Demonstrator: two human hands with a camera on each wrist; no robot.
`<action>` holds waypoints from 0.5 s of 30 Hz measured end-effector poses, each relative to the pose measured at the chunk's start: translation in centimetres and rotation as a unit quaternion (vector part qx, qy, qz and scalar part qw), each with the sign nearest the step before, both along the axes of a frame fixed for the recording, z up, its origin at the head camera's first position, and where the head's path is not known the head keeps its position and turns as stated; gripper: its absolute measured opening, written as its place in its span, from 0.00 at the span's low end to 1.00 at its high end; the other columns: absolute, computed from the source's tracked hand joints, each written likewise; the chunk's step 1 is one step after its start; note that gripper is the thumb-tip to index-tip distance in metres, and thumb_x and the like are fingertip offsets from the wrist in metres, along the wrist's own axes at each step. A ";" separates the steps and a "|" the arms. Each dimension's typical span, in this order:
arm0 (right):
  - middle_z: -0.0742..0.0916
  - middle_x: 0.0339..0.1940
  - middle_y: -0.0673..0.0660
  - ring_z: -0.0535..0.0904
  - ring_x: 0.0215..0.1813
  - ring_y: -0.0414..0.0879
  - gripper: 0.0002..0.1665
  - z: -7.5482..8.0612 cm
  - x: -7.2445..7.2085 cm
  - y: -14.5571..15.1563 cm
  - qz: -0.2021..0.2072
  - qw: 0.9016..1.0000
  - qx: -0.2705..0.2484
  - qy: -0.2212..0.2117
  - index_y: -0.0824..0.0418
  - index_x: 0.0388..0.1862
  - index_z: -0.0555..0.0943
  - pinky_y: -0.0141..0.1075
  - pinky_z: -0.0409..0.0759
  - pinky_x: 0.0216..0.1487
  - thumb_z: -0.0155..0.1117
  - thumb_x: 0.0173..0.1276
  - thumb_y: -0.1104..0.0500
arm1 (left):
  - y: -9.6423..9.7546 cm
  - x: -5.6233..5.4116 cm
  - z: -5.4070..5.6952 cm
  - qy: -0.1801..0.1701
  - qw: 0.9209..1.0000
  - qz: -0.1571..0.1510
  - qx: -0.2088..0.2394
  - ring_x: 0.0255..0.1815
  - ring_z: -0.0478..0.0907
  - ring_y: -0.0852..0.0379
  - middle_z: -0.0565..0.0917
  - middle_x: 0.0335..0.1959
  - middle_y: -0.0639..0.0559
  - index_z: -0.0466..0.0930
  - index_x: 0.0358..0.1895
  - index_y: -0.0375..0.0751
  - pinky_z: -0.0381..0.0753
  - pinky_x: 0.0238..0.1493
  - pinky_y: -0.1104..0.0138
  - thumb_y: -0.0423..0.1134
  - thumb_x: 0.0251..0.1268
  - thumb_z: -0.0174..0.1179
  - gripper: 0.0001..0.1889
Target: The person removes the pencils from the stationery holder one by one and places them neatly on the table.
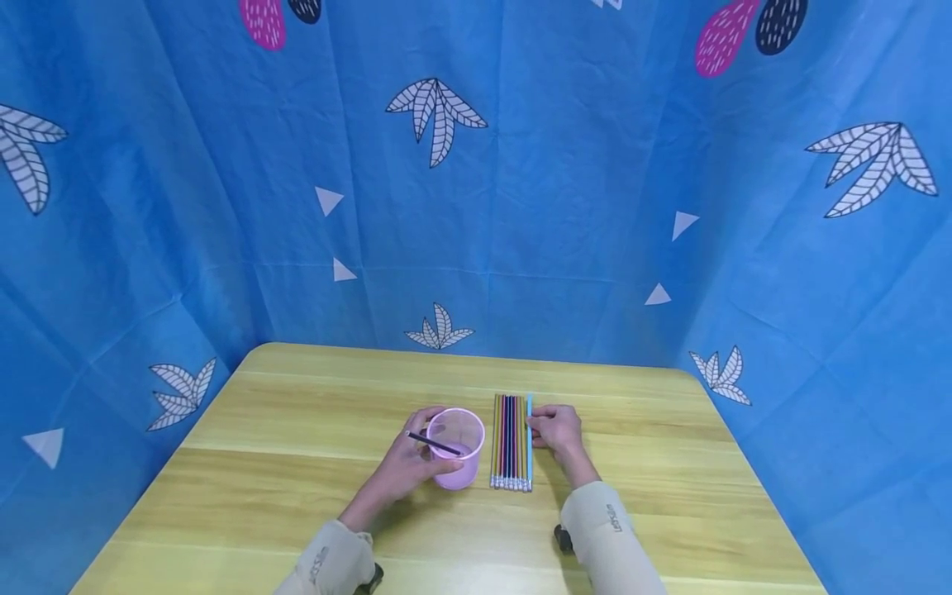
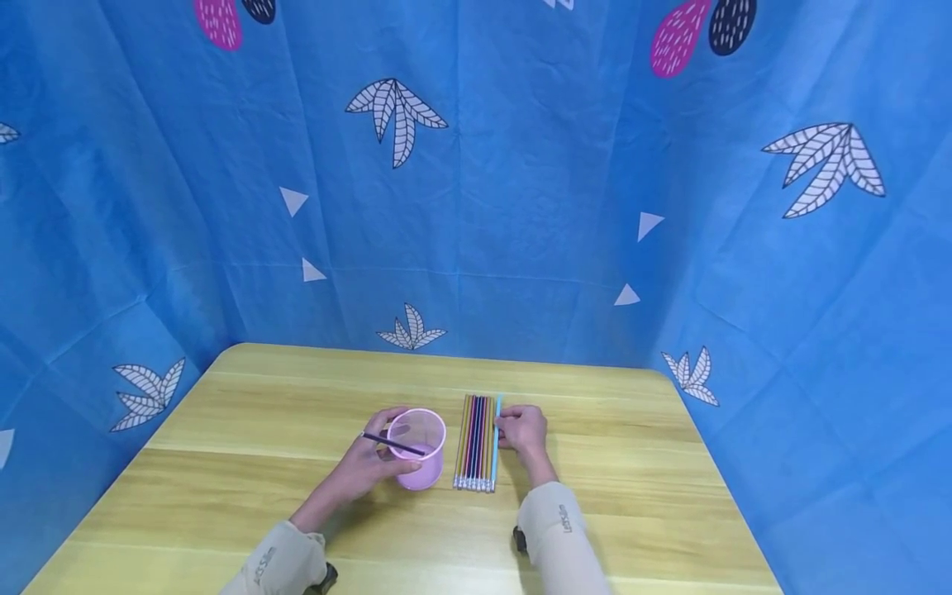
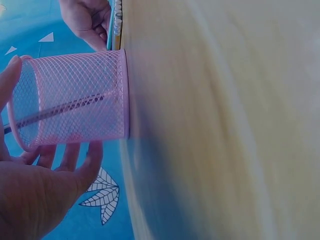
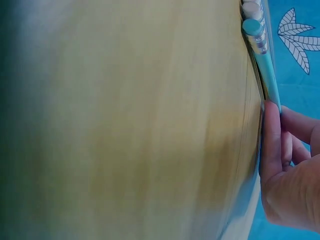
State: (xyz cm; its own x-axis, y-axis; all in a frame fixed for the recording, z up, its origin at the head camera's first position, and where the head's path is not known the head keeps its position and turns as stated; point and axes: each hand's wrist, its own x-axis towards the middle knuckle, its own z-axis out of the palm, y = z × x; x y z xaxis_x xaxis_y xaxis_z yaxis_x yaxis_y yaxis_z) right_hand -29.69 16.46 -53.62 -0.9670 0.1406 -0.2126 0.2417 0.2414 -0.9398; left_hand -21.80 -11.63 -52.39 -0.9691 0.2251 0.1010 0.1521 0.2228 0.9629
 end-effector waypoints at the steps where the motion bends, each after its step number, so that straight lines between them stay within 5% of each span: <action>1: 0.88 0.41 0.68 0.85 0.34 0.49 0.16 0.0 0.0 -0.1 -0.001 1.000 0.001 0.002 0.74 0.55 0.82 0.38 0.91 0.36 0.66 0.70 0.69 | 0.0 0.0 0.0 -0.002 1.000 0.001 0.000 0.69 0.73 0.41 0.73 0.71 0.44 0.64 0.76 0.50 0.74 0.71 0.40 0.43 0.49 0.82 0.49; 15: 0.89 0.35 0.66 0.84 0.29 0.46 0.15 0.4 0.1 -0.6 -0.010 1.000 0.015 0.006 0.75 0.53 0.83 0.37 0.91 0.32 0.67 0.69 0.70 | 0.1 0.1 0.2 0.005 1.000 0.003 0.001 0.70 0.72 0.39 0.73 0.71 0.42 0.64 0.76 0.48 0.71 0.72 0.37 0.43 0.48 0.82 0.50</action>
